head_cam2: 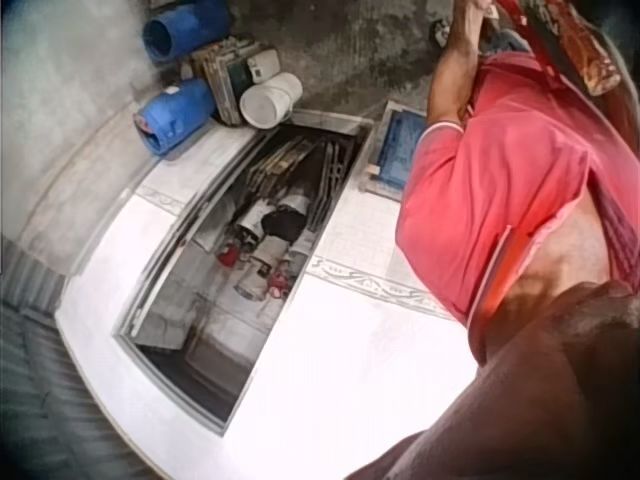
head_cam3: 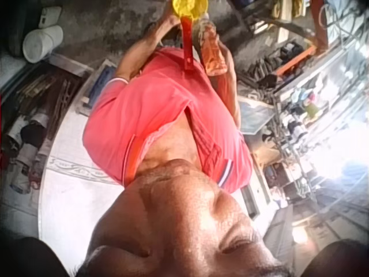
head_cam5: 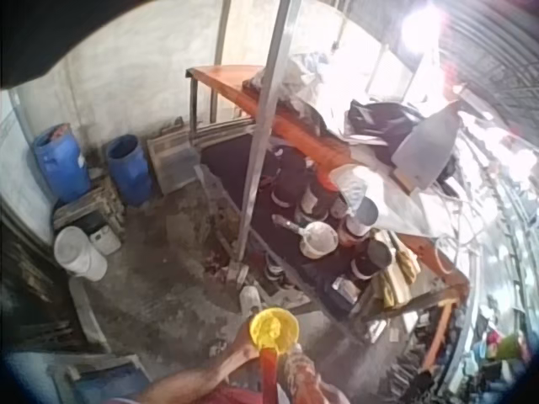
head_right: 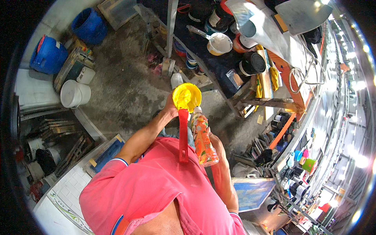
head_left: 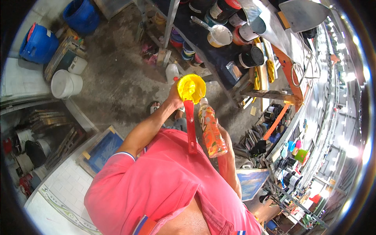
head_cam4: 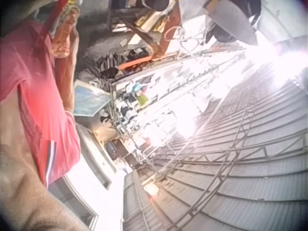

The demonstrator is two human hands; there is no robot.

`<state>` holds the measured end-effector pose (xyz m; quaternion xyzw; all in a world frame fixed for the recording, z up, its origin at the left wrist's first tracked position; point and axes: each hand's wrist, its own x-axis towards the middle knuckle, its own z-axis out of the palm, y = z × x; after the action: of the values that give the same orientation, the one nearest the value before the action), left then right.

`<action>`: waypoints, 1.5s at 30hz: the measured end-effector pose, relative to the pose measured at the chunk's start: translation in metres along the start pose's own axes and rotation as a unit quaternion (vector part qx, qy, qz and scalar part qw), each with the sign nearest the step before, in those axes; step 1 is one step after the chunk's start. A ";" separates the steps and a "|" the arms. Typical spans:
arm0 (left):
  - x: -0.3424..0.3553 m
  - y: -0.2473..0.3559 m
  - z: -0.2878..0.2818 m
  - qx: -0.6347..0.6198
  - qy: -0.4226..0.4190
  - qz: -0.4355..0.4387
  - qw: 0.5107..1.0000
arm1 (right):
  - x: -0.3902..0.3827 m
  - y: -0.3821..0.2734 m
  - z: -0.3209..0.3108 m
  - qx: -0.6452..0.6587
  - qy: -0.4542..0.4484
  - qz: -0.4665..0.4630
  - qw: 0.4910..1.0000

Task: The person mixes yellow ink in a small container using a red spatula, adding liquid from a bottle. They then wipe a blue screen printing frame with a yellow cloth and a black cloth. Finally, they pick up a black t-shirt and wipe the screen frame again.

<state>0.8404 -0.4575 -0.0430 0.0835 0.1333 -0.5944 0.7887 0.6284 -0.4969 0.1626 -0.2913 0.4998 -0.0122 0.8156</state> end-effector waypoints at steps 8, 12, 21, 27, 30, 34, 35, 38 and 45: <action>0.020 -0.002 0.009 0.018 -0.013 -0.007 1.000 | 0.010 -0.015 -0.018 0.003 -0.002 0.000 1.000; 0.039 -0.005 0.010 0.025 -0.011 0.007 1.000 | 0.022 -0.023 -0.031 0.015 -0.026 -0.010 1.000; 0.072 -0.014 0.020 0.042 -0.001 -0.004 0.999 | 0.043 -0.042 -0.052 0.025 -0.020 -0.013 0.999; 0.098 -0.015 0.006 0.056 -0.054 0.006 0.997 | 0.035 -0.091 -0.062 -0.134 -0.065 -0.082 0.985; 0.099 -0.014 0.016 0.040 -0.039 0.017 0.998 | 0.054 -0.117 -0.073 -0.196 -0.089 -0.205 0.955; 0.085 0.000 0.025 0.014 -0.031 0.041 0.999 | 0.118 -0.161 -0.064 -0.230 0.007 -0.393 0.890; 0.078 0.005 0.022 0.021 -0.048 0.051 0.997 | 0.147 -0.169 -0.066 -0.270 0.062 -0.422 0.864; 0.059 0.016 0.009 0.029 -0.005 0.088 0.996 | 0.232 -0.184 -0.065 -0.389 0.242 -0.502 0.734; 0.005 0.047 -0.018 0.038 0.031 0.138 0.989 | 0.307 -0.191 -0.044 -0.327 0.353 -0.478 0.735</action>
<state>0.8844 -0.4437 -0.0628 0.1495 0.1225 -0.4816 0.8548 0.7978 -0.7716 -0.0068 -0.7154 0.5198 -0.3385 0.3216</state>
